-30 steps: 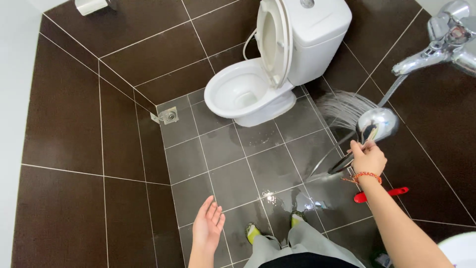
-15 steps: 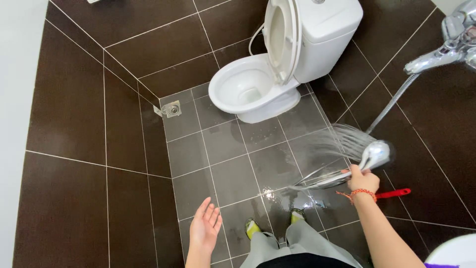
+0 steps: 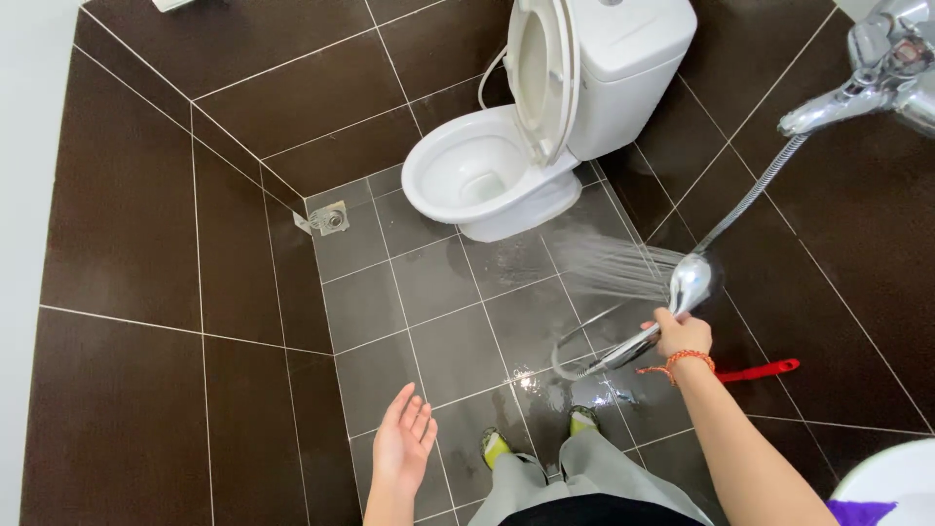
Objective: Scrubbing bathroom floor tiles with a brush and rinsing them with a handheld showerhead.
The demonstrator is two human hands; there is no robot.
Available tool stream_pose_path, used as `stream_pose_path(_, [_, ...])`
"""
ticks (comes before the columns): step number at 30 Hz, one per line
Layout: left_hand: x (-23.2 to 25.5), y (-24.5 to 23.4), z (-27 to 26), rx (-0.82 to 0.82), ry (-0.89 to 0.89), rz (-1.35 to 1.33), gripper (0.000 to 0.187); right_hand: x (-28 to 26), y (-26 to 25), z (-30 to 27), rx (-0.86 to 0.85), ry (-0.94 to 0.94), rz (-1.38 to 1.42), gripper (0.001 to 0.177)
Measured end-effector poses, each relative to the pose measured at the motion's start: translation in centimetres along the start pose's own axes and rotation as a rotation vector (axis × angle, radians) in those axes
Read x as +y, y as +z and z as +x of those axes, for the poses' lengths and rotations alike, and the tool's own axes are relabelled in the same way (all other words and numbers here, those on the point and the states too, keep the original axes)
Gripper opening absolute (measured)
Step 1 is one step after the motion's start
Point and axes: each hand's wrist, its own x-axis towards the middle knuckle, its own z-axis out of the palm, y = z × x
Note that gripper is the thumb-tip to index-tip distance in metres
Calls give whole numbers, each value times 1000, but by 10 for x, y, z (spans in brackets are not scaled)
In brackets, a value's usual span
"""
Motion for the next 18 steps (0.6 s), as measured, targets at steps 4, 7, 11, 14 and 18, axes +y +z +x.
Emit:
stream_pose_path(4, [5,1,-5,15,8,-1,28,-39,-18,-22,42,72,54,21])
stream_pose_path(7, [3,-1,0,9,6,-8,27,-34,-3,-16,22,104,220,22])
stream_pose_path(11, [2,-4,5,10,-6,3,26,-21,3,-9,-34,62,61,19])
stream_pose_path(14, [2,-4,2,-2,11,-18,27,-23,-6,1,34,-31,54,22])
stream_pose_path(18, [3,-12,4,17,10,-13,28,-44,1,-34,25,138,218,15])
